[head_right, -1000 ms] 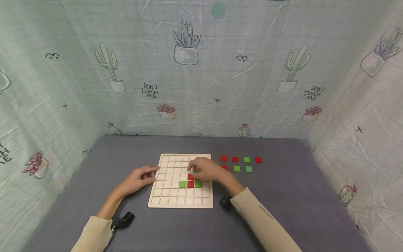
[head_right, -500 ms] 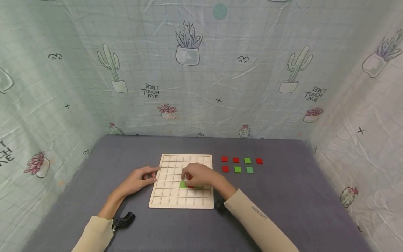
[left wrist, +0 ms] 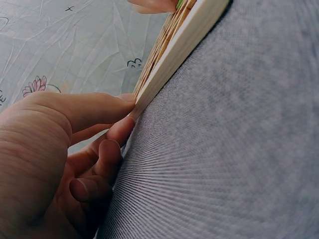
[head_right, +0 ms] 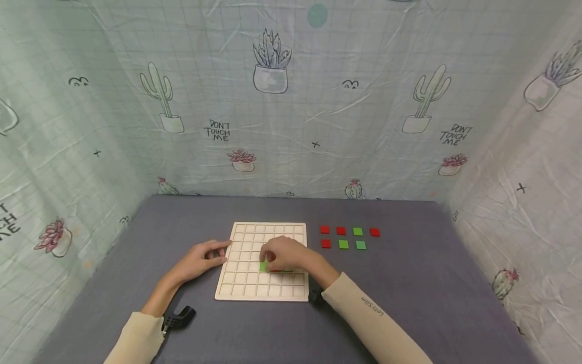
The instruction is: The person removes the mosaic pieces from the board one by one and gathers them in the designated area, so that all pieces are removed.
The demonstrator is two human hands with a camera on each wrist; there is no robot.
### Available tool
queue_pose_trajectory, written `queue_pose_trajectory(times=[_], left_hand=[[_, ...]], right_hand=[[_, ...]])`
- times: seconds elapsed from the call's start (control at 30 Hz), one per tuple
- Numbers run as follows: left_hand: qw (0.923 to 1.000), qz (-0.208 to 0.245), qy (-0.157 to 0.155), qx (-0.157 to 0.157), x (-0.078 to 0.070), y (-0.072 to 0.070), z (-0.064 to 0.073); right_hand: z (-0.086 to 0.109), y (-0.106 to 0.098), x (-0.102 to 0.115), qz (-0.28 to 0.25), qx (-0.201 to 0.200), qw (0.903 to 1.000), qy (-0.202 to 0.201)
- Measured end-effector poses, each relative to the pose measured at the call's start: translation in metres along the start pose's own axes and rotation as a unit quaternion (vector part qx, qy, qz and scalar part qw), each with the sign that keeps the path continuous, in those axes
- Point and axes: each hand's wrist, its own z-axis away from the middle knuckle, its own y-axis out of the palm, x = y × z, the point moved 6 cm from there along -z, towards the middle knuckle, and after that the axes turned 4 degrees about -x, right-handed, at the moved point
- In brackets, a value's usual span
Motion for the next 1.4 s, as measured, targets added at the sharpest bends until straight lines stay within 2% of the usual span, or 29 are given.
queue_pose_trajectory(times=[0.53,0.77,1.07,1.4], left_hand=[[1.0,0.003,-0.001,0.002,0.0,0.002,0.001],[1.0,0.003,0.003,0.002,0.0,0.001,0.001],[1.0,-0.003,0.005,-0.002,0.0,0.001,0.0],[1.0,-0.005,0.001,-0.005,-0.001,0.0,-0.001]], right_hand=[[-0.001,0.002,0.003,-0.006,0.004,0.9999,0.013],[0.003,0.0,0.008,0.021,0.002,0.9995,0.021],[0.004,-0.003,0.009,0.02,0.004,0.9998,0.005],[0.007,-0.006,0.01,-0.022,0.012,0.9995,-0.02]])
